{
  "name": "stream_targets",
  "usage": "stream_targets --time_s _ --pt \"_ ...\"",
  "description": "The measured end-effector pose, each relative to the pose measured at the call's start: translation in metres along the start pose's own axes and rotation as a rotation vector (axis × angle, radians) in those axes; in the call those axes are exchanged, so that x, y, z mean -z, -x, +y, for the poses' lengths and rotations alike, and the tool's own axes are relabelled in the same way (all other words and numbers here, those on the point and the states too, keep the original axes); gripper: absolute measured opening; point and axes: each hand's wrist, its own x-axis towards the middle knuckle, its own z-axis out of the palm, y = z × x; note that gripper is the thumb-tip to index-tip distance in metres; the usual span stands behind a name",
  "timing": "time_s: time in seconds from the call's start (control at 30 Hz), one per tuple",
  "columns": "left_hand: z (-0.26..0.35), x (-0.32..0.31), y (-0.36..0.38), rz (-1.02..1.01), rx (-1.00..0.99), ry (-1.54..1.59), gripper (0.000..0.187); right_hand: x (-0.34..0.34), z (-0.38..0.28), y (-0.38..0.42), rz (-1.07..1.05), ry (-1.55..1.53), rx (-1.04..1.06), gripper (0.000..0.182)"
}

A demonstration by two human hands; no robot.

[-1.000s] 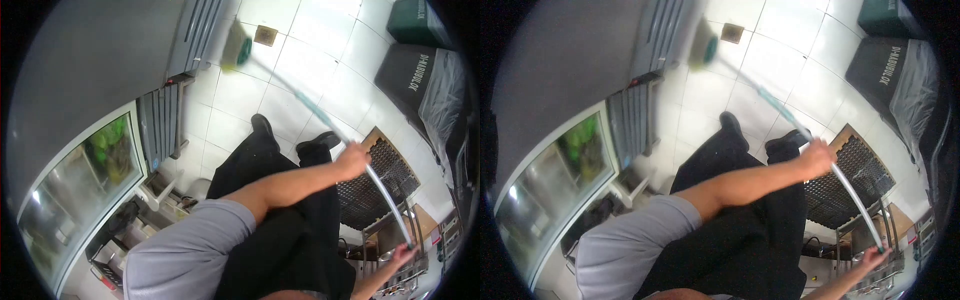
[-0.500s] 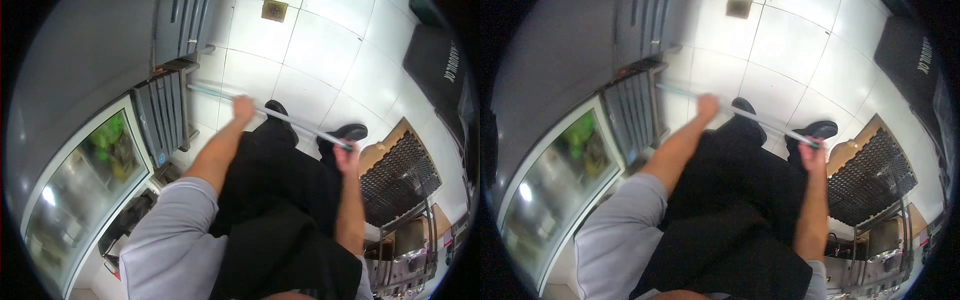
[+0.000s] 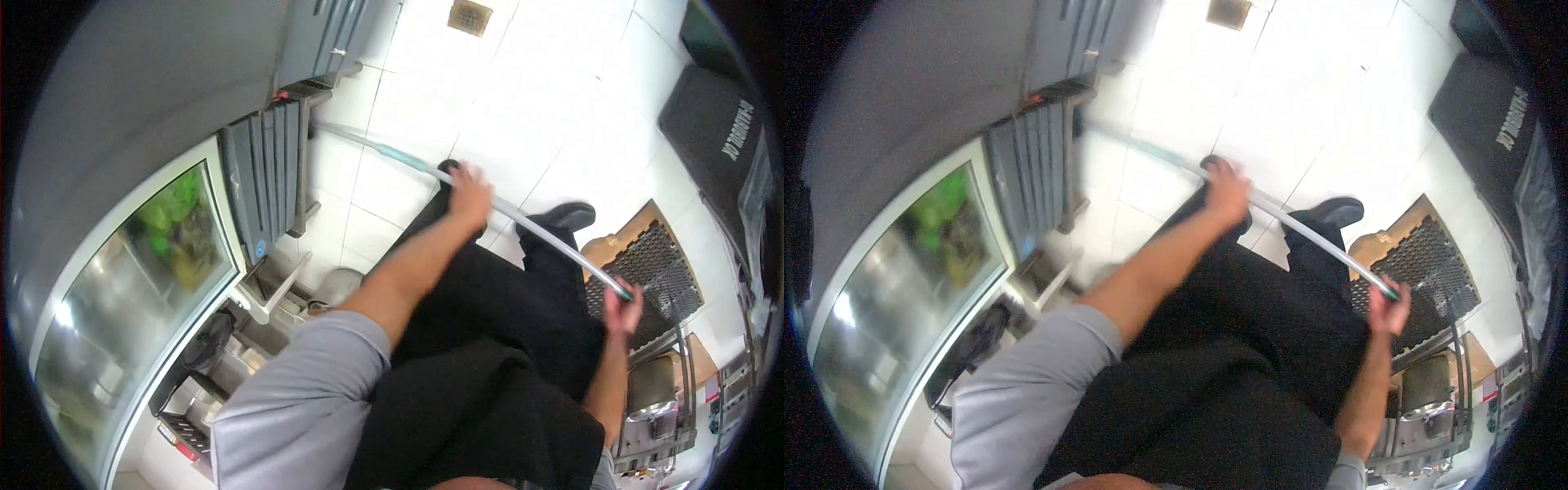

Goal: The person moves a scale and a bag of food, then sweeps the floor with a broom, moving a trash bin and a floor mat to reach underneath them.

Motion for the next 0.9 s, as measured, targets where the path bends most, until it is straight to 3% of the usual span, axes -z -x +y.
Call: stream_targets --time_s 0.03,0.07,0.13,0.2,0.27,0.3,0.33,0.37,0.4,0.43,0.47,0.5,0.53,0.6,0.7,0.77,0.8,0.87,0.9 --pt "0.042 -0.042 -0.002 0.305 -0.146 0.193 0.033 0.016 -0.049 0.028 0.012 0.056 0.056 0.047" --pt "0.086 -0.026 0.021 0.39 -0.216 0.254 0.029 0.054 -0.093 0.039 0.136 0.183 0.089 0.046" --pt "0.144 0.02 0.051 -0.056 -0.261 0.402 0.021 0.11 -0.151 0.055 0.278 0.133 0.239 0.043" --pt "0.165 0.028 0.074 0.112 -0.332 0.581 0.012 0.155 -0.197 0.018 0.263 0.166 0.217 0.042" --pt "0.147 0.011 0.057 0.167 -0.259 0.503 0.01 0.151 -0.197 -0.025 0.205 0.214 0.162 0.039" --pt "0.12 -0.004 0.048 0.15 -0.16 0.509 0.011 0.087 -0.164 -0.035 0.095 0.307 0.193 0.043" --pt "0.08 -0.028 0.036 0.118 -0.067 0.477 0.009 -0.002 -0.12 -0.037 0.209 0.338 0.119 0.042" --pt "0.031 -0.02 0.029 -0.04 0.026 0.287 0.012 -0.021 -0.085 -0.075 -0.062 0.306 -0.045 0.051" --pt "-0.022 -0.036 0.034 0.038 0.108 0.344 0.015 -0.073 -0.034 -0.087 -0.051 0.49 -0.079 0.056" --pt "-0.08 -0.055 0.036 0.04 0.221 0.329 0.018 -0.137 0.037 -0.069 -0.05 0.413 -0.033 0.06" --pt "-0.138 -0.077 0.027 -0.183 0.467 0.177 0.027 -0.188 0.094 -0.052 -0.276 0.39 -0.053 0.06" --pt "-0.187 -0.121 0.035 -0.055 0.751 0.32 0.04 -0.232 0.127 -0.039 -0.264 0.398 -0.287 0.057" --pt "-0.197 -0.09 0.052 -0.094 0.948 0.314 0.051 -0.269 0.16 -0.002 -0.238 0.405 -0.267 0.054" --pt "-0.21 -0.035 0.074 0.037 1.058 0.435 0.052 -0.326 0.165 0.071 -0.304 0.296 -0.249 0.053" --pt "-0.173 -0.027 0.08 -0.004 0.82 0.412 0.054 -0.294 0.108 0.102 -0.159 0.279 -0.187 0.051" --pt "-0.105 -0.034 0.067 0.076 0.516 0.242 0.057 -0.24 0.049 0.107 -0.082 0.277 -0.099 0.052" --pt "-0.057 0.017 0.068 0.019 0.443 0.364 0.058 -0.213 0.017 0.114 -0.039 0.295 -0.034 0.053" --pt "0.022 0.038 0.07 0.241 0.323 0.476 0.051 -0.175 -0.059 0.157 0.056 0.197 0.078 0.046" --pt "0.073 0.104 0.083 0.182 0.183 0.503 0.046 -0.153 -0.125 0.192 0.133 0.231 0.158 0.044"
